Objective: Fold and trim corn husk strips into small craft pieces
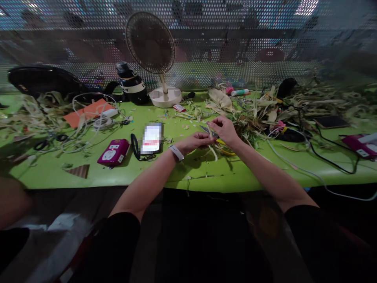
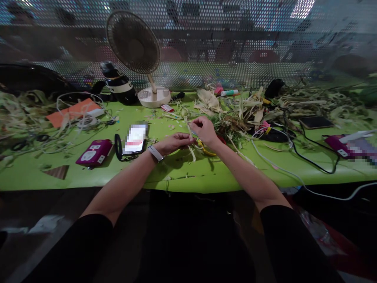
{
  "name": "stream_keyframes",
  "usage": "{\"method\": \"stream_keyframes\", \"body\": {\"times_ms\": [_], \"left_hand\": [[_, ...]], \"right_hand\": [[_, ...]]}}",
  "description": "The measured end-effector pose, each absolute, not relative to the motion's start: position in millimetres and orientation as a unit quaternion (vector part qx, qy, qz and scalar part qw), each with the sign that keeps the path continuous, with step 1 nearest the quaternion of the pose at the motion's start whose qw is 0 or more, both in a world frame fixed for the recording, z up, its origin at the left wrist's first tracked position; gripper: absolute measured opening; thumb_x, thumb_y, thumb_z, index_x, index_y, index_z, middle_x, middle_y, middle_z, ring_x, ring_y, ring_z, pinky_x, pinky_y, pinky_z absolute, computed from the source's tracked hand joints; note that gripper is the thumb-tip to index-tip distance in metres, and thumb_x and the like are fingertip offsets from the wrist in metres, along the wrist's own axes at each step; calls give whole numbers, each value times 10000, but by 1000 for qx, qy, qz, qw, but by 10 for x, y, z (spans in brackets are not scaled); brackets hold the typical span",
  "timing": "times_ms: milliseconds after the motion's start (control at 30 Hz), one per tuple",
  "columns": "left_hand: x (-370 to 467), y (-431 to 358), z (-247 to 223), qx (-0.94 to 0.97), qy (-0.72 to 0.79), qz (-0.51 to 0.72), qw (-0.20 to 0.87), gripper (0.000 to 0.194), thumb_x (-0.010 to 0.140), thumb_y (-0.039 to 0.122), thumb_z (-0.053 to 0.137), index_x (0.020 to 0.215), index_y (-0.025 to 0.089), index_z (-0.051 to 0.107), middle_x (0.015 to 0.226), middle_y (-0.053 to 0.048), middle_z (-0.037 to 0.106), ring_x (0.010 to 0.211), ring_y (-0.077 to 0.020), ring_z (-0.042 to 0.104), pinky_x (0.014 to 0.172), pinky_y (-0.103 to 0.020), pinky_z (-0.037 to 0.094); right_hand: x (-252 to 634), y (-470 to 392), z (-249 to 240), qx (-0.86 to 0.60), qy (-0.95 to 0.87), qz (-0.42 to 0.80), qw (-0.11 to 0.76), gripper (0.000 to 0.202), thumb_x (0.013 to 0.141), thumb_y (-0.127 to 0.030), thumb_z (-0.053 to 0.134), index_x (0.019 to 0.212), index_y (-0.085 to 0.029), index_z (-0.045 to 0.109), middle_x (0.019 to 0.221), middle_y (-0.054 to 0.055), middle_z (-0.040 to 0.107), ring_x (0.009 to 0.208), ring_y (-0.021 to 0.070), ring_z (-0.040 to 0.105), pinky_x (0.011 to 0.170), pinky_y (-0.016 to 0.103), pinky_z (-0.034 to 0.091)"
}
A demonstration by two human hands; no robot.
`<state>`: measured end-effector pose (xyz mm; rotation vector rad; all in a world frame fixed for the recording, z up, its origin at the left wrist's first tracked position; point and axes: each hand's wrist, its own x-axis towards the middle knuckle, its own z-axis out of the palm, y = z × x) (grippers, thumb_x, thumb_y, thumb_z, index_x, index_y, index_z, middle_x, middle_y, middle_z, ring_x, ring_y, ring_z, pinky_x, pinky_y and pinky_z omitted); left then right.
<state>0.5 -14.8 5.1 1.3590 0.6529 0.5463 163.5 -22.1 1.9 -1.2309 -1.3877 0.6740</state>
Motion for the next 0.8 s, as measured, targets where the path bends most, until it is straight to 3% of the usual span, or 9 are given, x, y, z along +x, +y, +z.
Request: {"method": "stream_keyframes", "body": {"times_ms": [133,267,367,500,633,800], "left_hand": [[12,-109,8,585,274,235,727,295,721,414,797,801,142,715,686,8,643,528,-56,526,541,-211,421],[10,-32,2,530,286,306,737,386,690,483,808,850,149,697,741,-7,691,546,-71,597,555,-214,469],[0,-5,26,506,291,350,733,399,673,483,821,834,149,674,720,6,685,540,-65,615,487,-178,410],[-1,-11,50,493,292,388,722,353,654,407,847,758,146,632,672,33,655,513,-38,588,492,-161,408],[7,-15,60,499,298,405,706,322,667,395,830,765,153,641,651,30,654,507,-35,553,521,-172,428],[1,-14,70,523,317,401,682,363,638,440,825,669,164,590,584,22,624,479,-35,477,465,-178,336]], "right_hand": [[1699,-216,122,-532,-555,335,545,401,751,-581,694,690,-205,567,658,-6,546,602,127,497,597,281,445],[1826,-290,289,-523,-597,371,482,611,814,-764,502,645,-186,605,661,42,608,618,145,533,615,300,442],[1871,-353,344,-509,-654,391,400,568,765,-732,606,674,-172,634,668,34,619,640,144,531,621,292,412],[1853,-354,308,-478,-673,397,402,494,630,-631,781,717,-163,648,652,-3,584,627,122,490,602,269,374],[1838,-312,265,-482,-671,367,427,460,673,-610,748,715,-164,643,645,-9,563,619,120,458,593,268,354],[1841,-290,267,-491,-678,291,464,451,712,-617,701,683,-175,619,626,-10,544,612,120,435,590,271,344]]}}
